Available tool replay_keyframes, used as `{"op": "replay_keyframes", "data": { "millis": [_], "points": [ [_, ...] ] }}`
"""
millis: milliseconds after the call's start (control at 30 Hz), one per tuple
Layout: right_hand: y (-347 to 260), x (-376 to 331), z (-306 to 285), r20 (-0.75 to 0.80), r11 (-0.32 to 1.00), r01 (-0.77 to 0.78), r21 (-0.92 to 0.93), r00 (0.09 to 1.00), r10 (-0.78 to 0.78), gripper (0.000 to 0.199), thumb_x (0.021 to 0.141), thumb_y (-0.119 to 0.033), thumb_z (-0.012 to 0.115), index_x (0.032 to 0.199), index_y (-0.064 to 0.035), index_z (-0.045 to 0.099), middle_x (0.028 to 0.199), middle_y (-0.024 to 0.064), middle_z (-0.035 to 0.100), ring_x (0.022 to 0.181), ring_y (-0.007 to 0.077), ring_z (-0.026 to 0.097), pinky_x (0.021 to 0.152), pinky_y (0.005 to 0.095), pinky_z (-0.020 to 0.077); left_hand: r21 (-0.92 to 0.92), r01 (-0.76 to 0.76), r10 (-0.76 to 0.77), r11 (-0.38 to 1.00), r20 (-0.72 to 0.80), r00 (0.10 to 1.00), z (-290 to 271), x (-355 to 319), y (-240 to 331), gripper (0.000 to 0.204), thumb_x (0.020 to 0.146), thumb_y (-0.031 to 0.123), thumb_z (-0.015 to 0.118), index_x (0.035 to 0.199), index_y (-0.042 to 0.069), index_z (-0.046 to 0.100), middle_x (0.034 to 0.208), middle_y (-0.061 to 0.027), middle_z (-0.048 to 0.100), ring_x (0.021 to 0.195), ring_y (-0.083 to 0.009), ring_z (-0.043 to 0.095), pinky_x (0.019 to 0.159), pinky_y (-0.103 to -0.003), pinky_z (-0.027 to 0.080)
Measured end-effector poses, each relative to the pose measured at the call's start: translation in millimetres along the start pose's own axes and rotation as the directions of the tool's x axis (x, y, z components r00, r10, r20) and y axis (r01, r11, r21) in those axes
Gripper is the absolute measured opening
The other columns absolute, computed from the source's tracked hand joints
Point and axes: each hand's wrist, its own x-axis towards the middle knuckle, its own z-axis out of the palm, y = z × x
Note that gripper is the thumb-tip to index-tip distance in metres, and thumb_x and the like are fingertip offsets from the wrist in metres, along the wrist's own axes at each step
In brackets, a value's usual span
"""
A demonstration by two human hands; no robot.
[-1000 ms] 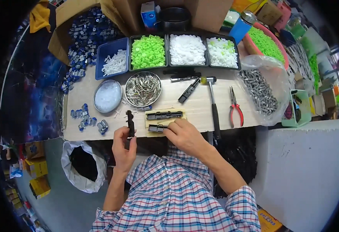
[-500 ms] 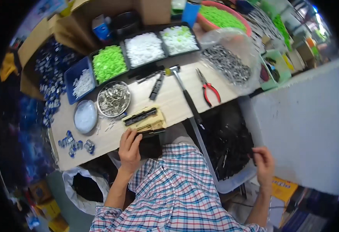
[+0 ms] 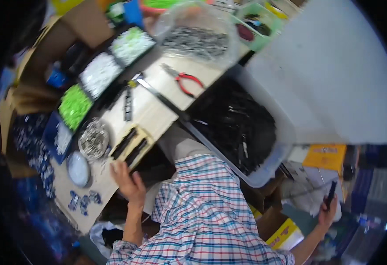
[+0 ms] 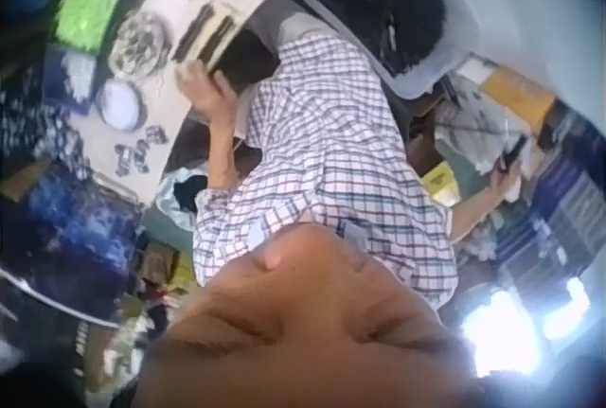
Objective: Manually assembling small metal and plastic components into black rectangular bases on a factory workbench.
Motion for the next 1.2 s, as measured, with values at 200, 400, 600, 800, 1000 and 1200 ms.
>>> {"op": "replay_keyframes", "data": {
  "millis": [200,400,600,800,1000,1200],
  "points": [
    [47.1,-29.8,-33.7,-0.178,1.0,-0.031,0.002,0.984,0.031,0.031,0.102,-0.016,0.065,0.128,-0.0002,0.06,0.112,0.011,0.067,0.098,0.0215,0.066,0.064,0.0252,0.0497,0.118,0.025,-0.038,0.993,0.109,0.993,-23.0,53.1,9.2,0.062,0.106,0.029,0.05,0.154,-0.008,0.033,0.161,-0.0295,0.031,0.15,-0.0503,0.025,0.12,-0.058,0.022],
    [69.5,-68.5,-28.5,-0.228,0.925,-0.355,-0.137,0.92,0.319,0.033,0.098,-0.019,0.068,0.124,0.0002,0.06,0.105,0.0128,0.066,0.092,0.0203,0.067,0.067,0.025,0.0535,0.35,-0.041,-0.102,0.936,0.381,0.919,-5.3,55.9,8.4,0.072,0.106,0.04,0.049,0.157,-0.007,0.027,0.163,-0.0284,0.027,0.152,-0.0437,0.026,0.121,-0.058,0.023],
    [104.1,-70.3,-76.6,-0.572,0.771,-0.605,-0.202,0.711,0.408,0.024,0.102,-0.016,0.058,0.122,-0.0018,0.06,0.104,0.0115,0.066,0.089,0.0215,0.067,0.063,0.0277,0.0539,0.37,-0.076,-0.055,0.926,0.331,0.942,-3.6,50.4,6.7,0.067,0.108,0.038,0.047,0.157,-0.004,0.03,0.164,-0.0251,0.028,0.152,-0.0407,0.027,0.121,-0.054,0.024],
    [125.9,-32.9,-124.4,-0.814,0.706,-0.479,-0.522,0.528,-0.243,0.026,0.104,-0.02,0.055,0.121,-0.0014,0.062,0.099,0.0089,0.066,0.075,0.0179,0.064,0.062,0.0333,0.0536,0.358,-0.087,-0.032,0.93,0.314,0.949,0.7,53.0,5.8,0.065,0.107,0.035,0.05,0.156,-0.005,0.032,0.163,-0.0256,0.03,0.151,-0.0408,0.029,0.12,-0.054,0.025],
    [47.2,21.6,94.2,-0.506,0.511,0.095,-0.855,0.065,-0.86,0.026,0.106,-0.018,0.05,0.123,0.0005,0.058,0.101,0.0107,0.065,0.079,0.0163,0.059,0.066,0.0306,0.0511,0.383,-0.081,-0.05,0.92,0.32,0.946,-2.3,56.6,6.1,0.066,0.106,0.033,0.052,0.156,-0.005,0.032,0.162,-0.0264,0.03,0.151,-0.0413,0.029,0.12,-0.054,0.025],
    [-9.6,68.8,307.0,0.044,0.226,0.845,-0.486,0.282,-0.959,0.015,0.105,-0.004,0.048,0.118,0.002,0.053,0.098,0.0116,0.059,0.074,0.0159,0.051,0.067,0.0276,0.0452,0.266,0.029,-0.113,0.963,0.303,0.946,-9.9,53.6,15.2,0.077,0.094,0.018,0.068,0.155,-0.008,0.03,0.159,-0.0328,0.031,0.148,-0.0471,0.03,0.122,-0.056,0.021]
  ]
}}
